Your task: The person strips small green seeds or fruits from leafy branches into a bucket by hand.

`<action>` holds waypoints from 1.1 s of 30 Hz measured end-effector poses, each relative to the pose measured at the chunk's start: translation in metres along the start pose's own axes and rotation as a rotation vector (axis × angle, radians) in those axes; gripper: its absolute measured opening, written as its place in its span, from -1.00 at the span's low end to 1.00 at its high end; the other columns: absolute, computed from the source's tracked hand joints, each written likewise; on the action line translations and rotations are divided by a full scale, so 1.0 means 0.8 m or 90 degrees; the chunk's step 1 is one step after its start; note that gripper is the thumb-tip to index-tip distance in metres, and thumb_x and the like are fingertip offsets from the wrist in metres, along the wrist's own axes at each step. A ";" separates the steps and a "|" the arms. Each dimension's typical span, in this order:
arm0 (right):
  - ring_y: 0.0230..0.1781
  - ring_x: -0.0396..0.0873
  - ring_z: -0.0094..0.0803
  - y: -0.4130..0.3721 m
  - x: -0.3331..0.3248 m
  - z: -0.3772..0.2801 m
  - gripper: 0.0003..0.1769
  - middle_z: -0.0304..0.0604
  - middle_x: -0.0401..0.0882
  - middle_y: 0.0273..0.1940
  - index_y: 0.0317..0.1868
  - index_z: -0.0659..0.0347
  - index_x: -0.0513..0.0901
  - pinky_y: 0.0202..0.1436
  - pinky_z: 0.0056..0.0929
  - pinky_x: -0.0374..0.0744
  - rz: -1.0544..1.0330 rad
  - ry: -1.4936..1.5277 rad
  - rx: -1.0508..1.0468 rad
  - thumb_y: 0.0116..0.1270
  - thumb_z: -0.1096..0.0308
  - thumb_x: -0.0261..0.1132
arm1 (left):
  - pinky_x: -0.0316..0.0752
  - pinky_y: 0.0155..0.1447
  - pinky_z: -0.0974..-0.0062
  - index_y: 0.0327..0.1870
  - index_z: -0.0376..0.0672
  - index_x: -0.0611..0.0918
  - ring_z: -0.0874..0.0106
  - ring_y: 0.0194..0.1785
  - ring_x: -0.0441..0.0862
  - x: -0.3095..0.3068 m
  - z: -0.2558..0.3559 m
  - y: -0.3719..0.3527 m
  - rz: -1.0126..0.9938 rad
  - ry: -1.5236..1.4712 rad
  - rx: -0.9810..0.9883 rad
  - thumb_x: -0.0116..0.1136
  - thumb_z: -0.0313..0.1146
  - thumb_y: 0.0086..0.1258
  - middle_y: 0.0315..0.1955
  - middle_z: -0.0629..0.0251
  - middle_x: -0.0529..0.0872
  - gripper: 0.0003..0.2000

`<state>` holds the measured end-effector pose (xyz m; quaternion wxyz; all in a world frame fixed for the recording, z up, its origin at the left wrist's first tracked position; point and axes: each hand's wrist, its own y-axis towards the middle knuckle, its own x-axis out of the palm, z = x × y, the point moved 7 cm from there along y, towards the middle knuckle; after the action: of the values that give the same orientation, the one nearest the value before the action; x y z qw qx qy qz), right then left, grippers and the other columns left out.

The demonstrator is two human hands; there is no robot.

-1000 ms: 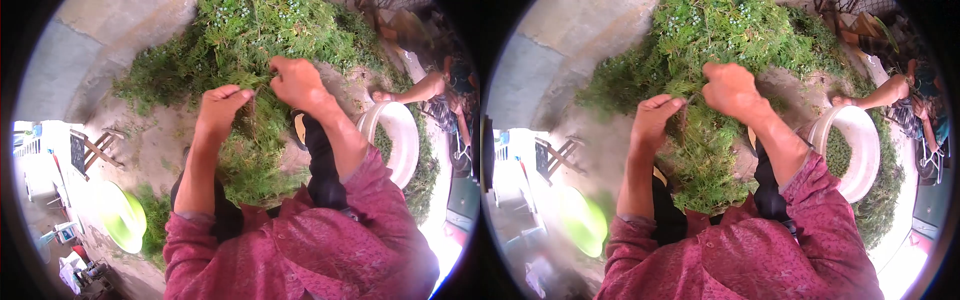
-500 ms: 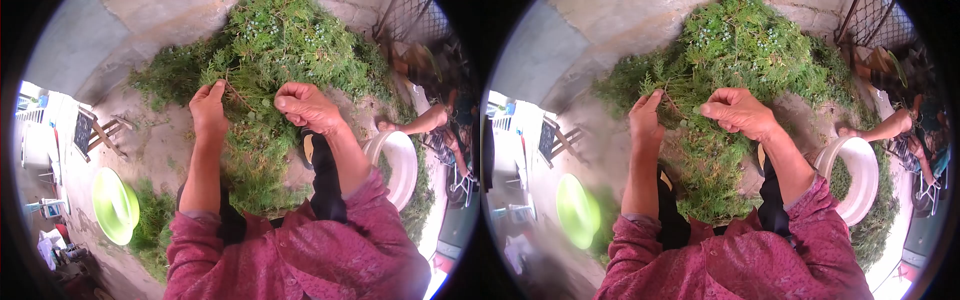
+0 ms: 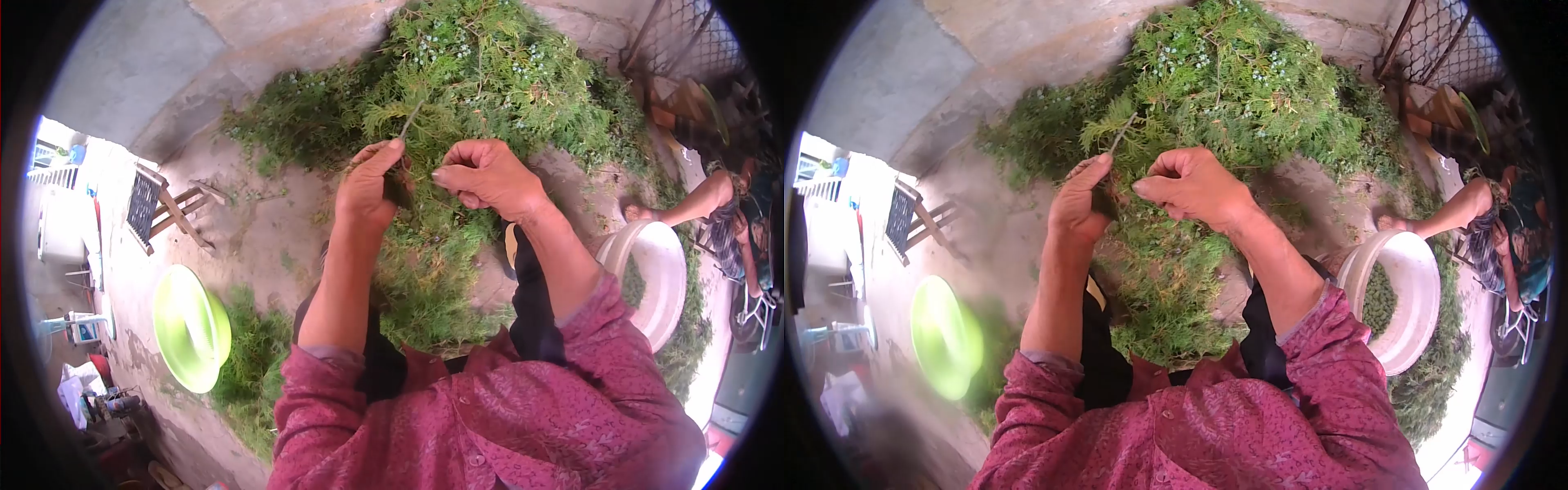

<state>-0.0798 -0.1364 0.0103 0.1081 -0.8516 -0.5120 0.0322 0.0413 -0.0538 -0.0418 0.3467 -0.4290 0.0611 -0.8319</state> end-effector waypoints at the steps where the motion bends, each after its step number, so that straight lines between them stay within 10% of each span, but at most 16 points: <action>1: -0.73 0.29 -0.72 -0.002 0.001 0.003 -0.84 -0.36 0.41 -0.64 -0.45 0.23 0.51 -0.69 -0.72 0.23 -0.035 0.041 0.032 0.13 0.36 0.31 | 0.45 -0.44 0.40 -0.38 -0.15 0.55 0.50 -0.45 0.50 -0.008 0.008 0.001 0.021 0.041 0.041 0.21 -0.45 0.16 -0.49 0.37 0.59 -0.92; 9: -0.79 0.25 -0.73 -0.006 0.017 0.010 -0.88 -0.38 0.39 -0.68 -0.46 0.24 0.50 -0.75 -0.71 0.18 -0.099 0.170 0.077 0.12 0.43 0.29 | 0.40 -0.42 0.38 -0.39 -0.11 0.52 0.54 -0.51 0.42 -0.025 0.023 -0.007 0.094 -0.005 0.075 0.18 -0.45 0.20 -0.50 0.40 0.56 -0.93; 15: -0.77 0.27 -0.73 0.008 -0.014 0.006 -0.89 -0.38 0.40 -0.65 -0.47 0.24 0.50 -0.74 -0.71 0.21 0.105 -0.149 -0.022 0.09 0.45 0.30 | 0.37 -0.39 0.39 -0.27 -0.16 0.46 0.54 -0.49 0.41 0.002 0.025 -0.018 0.002 -0.098 0.021 -0.12 -0.39 0.39 -0.46 0.33 0.55 -0.90; 22: -0.70 0.36 -0.63 0.000 -0.005 0.008 -0.91 -0.26 0.44 -0.59 -0.39 0.30 0.50 -0.71 -0.71 0.24 -0.050 0.245 0.050 0.09 0.47 0.21 | 0.36 -0.35 0.51 -0.22 -0.28 0.38 0.59 -0.56 0.31 -0.034 0.050 -0.012 0.036 -0.221 0.054 -0.22 -0.40 0.43 -0.54 0.38 0.42 -0.86; 33: -0.58 0.44 -0.63 0.025 0.049 0.024 -0.55 -0.24 0.49 -0.42 -0.08 0.27 0.41 -0.65 -0.72 0.32 -0.028 0.118 0.045 0.04 0.35 0.38 | 0.35 -0.31 0.47 -0.22 -0.28 0.35 0.55 -0.54 0.30 -0.032 0.050 -0.022 0.062 -0.257 0.085 -0.28 -0.37 0.45 -0.50 0.29 0.42 -0.83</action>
<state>-0.0473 -0.1083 -0.0107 0.1859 -0.8351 -0.5169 -0.0309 0.0721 -0.0167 -0.0273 0.4193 -0.5598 -0.0440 -0.7134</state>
